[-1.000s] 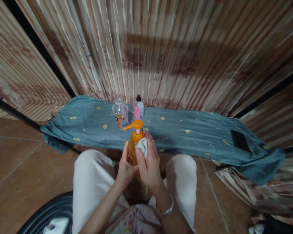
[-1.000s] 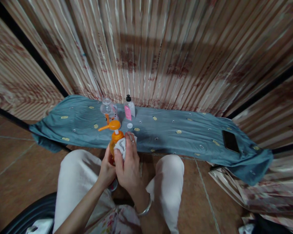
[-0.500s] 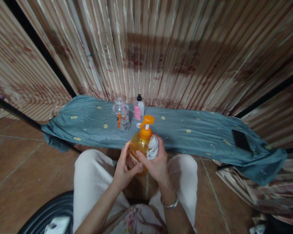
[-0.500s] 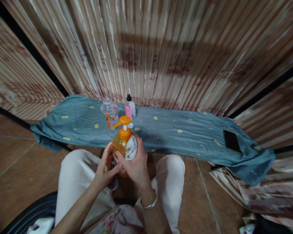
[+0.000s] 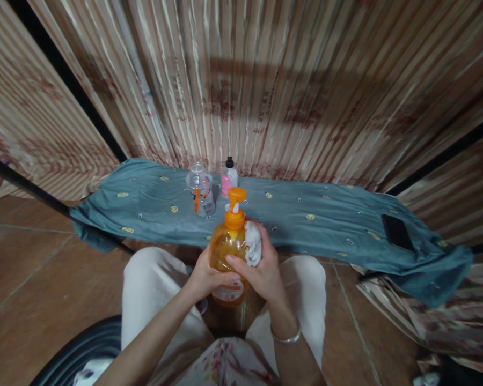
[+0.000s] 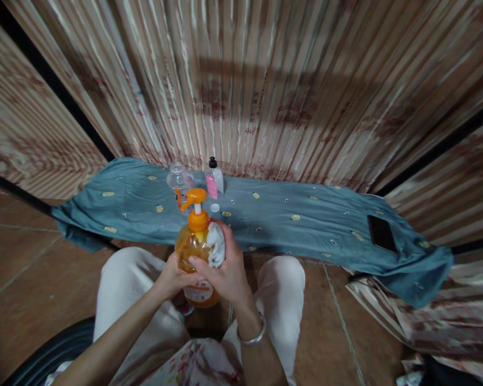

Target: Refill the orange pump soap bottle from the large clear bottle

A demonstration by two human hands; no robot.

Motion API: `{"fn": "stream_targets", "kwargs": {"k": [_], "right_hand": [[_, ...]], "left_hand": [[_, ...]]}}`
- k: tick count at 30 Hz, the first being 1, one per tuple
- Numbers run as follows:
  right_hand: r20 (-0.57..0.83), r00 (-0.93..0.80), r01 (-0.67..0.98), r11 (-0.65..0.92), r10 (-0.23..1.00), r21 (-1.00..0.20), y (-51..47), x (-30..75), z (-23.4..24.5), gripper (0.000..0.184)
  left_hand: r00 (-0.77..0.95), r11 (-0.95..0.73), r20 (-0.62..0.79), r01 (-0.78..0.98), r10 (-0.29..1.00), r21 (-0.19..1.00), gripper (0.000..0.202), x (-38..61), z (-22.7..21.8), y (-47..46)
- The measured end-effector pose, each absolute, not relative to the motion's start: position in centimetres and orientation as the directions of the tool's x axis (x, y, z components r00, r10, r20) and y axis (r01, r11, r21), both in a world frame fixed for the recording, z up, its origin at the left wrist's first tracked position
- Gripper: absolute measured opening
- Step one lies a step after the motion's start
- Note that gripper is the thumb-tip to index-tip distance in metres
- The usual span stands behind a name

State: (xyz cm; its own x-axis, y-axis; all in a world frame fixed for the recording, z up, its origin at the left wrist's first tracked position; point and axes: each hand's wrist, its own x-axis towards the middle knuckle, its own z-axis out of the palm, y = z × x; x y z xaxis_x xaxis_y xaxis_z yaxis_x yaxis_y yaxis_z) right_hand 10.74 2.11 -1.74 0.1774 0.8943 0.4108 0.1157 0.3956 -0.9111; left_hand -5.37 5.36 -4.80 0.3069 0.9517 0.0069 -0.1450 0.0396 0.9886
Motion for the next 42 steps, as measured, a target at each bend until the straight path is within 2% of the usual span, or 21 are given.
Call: {"fn": "stream_targets", "kwargs": {"k": [4,9,13,18,23,28,32,36,42], "right_hand": [[0.581,0.144,0.402,0.49,0.801,-0.774,1.8,10.2,-2.0,0.077],[0.653,0.074,0.528,0.525,0.754,-0.667,1.0,9.3,-2.9,0.076],[0.689,0.047,0.55,0.557,0.723,-0.622,0.3,8.7,-4.0,0.074],[0.698,0.046,0.529,0.575,0.715,-0.624,-0.4,8.1,-5.1,0.076],[0.694,0.039,0.518,0.579,0.719,-0.629,-0.6,7.3,-4.9,0.075],[0.716,0.015,0.535,0.6,0.698,-0.595,-1.1,6.1,-4.5,0.084],[0.723,-0.003,0.546,0.607,0.69,-0.577,-1.5,5.3,-4.7,0.089],[0.752,0.0,0.571,0.617,0.659,-0.541,-1.8,4.5,-5.5,0.09],[0.679,-0.096,0.63,0.573,0.727,-0.524,-2.7,3.5,-7.8,0.085]], "left_hand": [[0.159,-0.05,0.061,-0.074,0.985,0.996,0.074,-4.6,-4.7,5.2],[0.076,-0.059,0.058,0.009,0.995,0.998,0.072,-4.5,-4.0,5.6],[0.015,-0.06,0.06,-0.015,0.998,0.998,0.074,-5.0,-3.5,5.9],[0.032,-0.051,0.052,-0.034,0.998,0.998,0.07,-5.5,-3.7,5.6],[0.043,-0.047,0.053,-0.146,0.998,0.988,0.085,-6.3,-4.1,4.9],[0.025,-0.063,0.064,-0.066,0.998,0.996,0.068,-7.4,-4.1,4.6],[-0.039,-0.044,0.04,-0.099,0.998,0.994,0.058,-7.9,-4.6,4.4],[-0.143,-0.005,-0.014,-0.137,0.99,0.991,0.056,-8.1,-4.8,4.1],[-0.189,0.037,-0.064,-0.142,0.98,0.989,0.052,-9.3,-3.6,4.4]]}}
